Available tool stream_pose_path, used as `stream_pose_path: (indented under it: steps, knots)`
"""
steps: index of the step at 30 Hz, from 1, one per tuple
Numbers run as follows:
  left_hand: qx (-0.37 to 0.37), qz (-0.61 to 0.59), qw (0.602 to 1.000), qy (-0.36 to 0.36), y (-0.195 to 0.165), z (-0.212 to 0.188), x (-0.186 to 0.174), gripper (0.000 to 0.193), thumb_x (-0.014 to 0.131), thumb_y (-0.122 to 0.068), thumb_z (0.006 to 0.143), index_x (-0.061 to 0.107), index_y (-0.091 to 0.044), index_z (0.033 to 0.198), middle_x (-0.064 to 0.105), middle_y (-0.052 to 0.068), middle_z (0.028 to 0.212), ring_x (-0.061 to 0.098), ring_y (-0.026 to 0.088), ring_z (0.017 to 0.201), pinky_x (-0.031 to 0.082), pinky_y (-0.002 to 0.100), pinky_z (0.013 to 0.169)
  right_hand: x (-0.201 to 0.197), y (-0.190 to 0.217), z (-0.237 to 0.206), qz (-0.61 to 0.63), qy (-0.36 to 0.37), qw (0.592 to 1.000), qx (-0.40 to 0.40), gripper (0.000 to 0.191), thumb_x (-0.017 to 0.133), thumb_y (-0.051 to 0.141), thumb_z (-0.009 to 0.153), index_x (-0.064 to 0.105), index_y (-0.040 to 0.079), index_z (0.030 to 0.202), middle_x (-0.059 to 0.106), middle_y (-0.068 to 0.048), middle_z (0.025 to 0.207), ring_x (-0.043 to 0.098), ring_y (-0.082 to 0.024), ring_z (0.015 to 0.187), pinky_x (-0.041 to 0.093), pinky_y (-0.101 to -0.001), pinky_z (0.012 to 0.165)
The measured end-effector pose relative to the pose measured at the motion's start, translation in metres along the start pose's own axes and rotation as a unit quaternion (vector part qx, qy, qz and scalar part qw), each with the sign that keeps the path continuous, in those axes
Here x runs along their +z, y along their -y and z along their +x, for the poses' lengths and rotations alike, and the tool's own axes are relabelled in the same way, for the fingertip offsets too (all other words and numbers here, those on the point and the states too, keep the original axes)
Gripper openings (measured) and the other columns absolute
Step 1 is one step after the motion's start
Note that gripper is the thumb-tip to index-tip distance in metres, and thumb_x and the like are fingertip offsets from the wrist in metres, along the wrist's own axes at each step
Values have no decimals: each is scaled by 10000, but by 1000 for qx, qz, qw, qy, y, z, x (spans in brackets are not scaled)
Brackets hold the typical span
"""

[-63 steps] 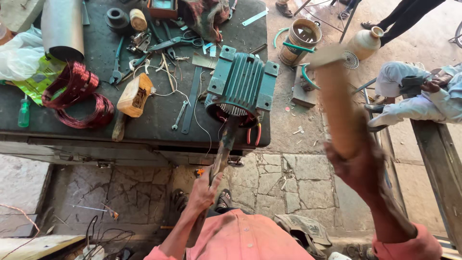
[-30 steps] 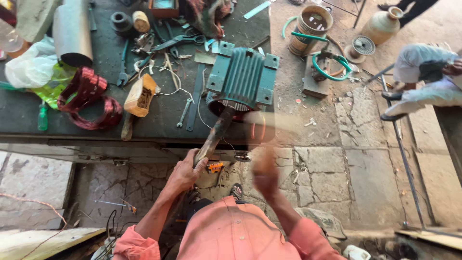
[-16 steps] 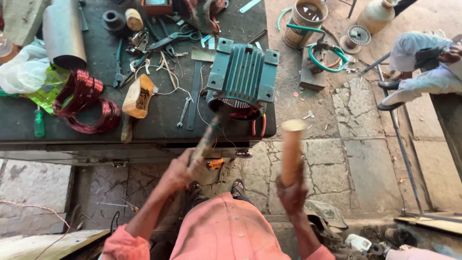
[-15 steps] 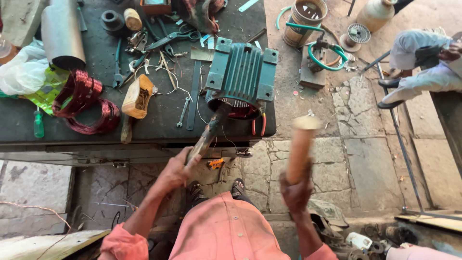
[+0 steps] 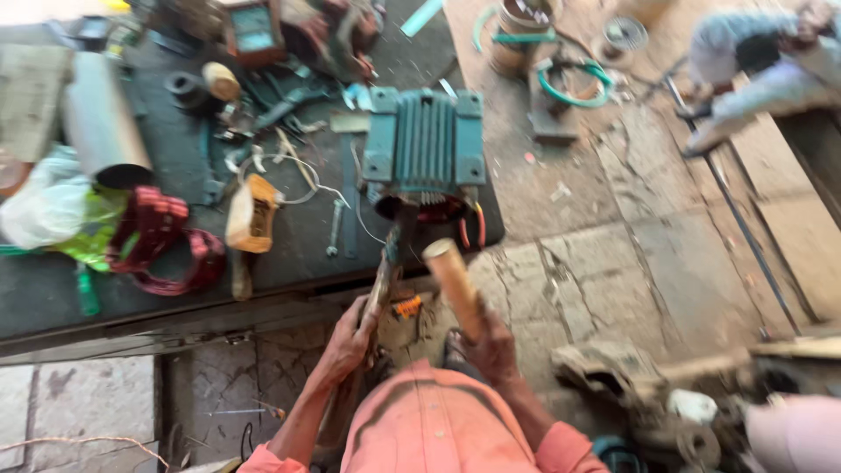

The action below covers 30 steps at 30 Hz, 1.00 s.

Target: The person is repairing an electric motor by hand, inserting and adjusting copper windings into the stator slots. They use a wooden mallet to tap the windings into place and a metal tool to push and arrange the wires. The work is performed on a cluttered workbench in a workshop setting.

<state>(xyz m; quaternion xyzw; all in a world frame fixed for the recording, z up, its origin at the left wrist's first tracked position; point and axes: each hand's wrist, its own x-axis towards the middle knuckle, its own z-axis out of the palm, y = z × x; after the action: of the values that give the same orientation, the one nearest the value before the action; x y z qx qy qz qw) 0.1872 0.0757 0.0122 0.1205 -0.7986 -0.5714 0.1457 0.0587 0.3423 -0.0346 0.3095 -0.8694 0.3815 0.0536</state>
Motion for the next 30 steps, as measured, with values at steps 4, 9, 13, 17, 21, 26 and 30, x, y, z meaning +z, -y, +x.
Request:
stream_pose_path:
  steps: [4,9,13,17,21,26,30]
  knots:
    - [-171,-77,982,31,-8,9,22,451,515,-430,1075,625,-37,1270,624,111,854,576,129,743,514,327,622,-61,-8,25,-67,-23,997,-17,866,773,184,856,332,61,1591,697,-269,1112,696,-381,690,555,-456,566]
    - [-308,11,951,33,-26,19,46,479,530,-478,987,597,-103,1276,635,120,666,651,245,539,538,413,526,-147,16,86,-77,-118,985,-102,825,789,212,871,380,-37,1542,687,-271,1051,721,-369,808,587,-440,671]
    - [-215,50,975,-24,-18,11,65,487,546,-459,989,567,-132,1349,680,202,702,712,364,648,547,487,597,-150,35,110,2,-206,973,-107,729,830,249,832,456,-33,1390,689,-194,972,719,-323,799,583,-401,690]
    - [-161,101,980,-52,-1,5,81,512,560,-420,1012,500,-113,1417,705,282,835,678,513,830,517,558,686,-96,20,121,-88,-11,959,-269,733,755,82,776,504,227,1449,749,-134,1022,749,-299,825,615,-385,701]
    - [-209,29,977,-25,-4,-12,75,551,542,-445,975,477,-135,1426,737,212,783,759,380,743,552,498,670,-78,3,81,-208,171,950,-156,943,805,118,735,376,244,1565,647,-158,864,674,-348,681,574,-466,603]
    - [-241,4,969,-43,-25,-34,44,589,501,-477,986,455,-138,1466,700,144,657,721,235,580,547,441,539,-93,-5,52,-125,132,980,-83,947,783,143,778,291,143,1588,658,-153,897,668,-318,618,575,-439,516]
    - [-256,-64,964,-26,-34,-21,43,591,505,-505,973,545,-118,1418,577,95,569,615,171,443,509,368,430,-131,-1,81,-164,28,977,-133,931,790,152,781,323,116,1585,659,-160,862,655,-313,625,548,-444,509]
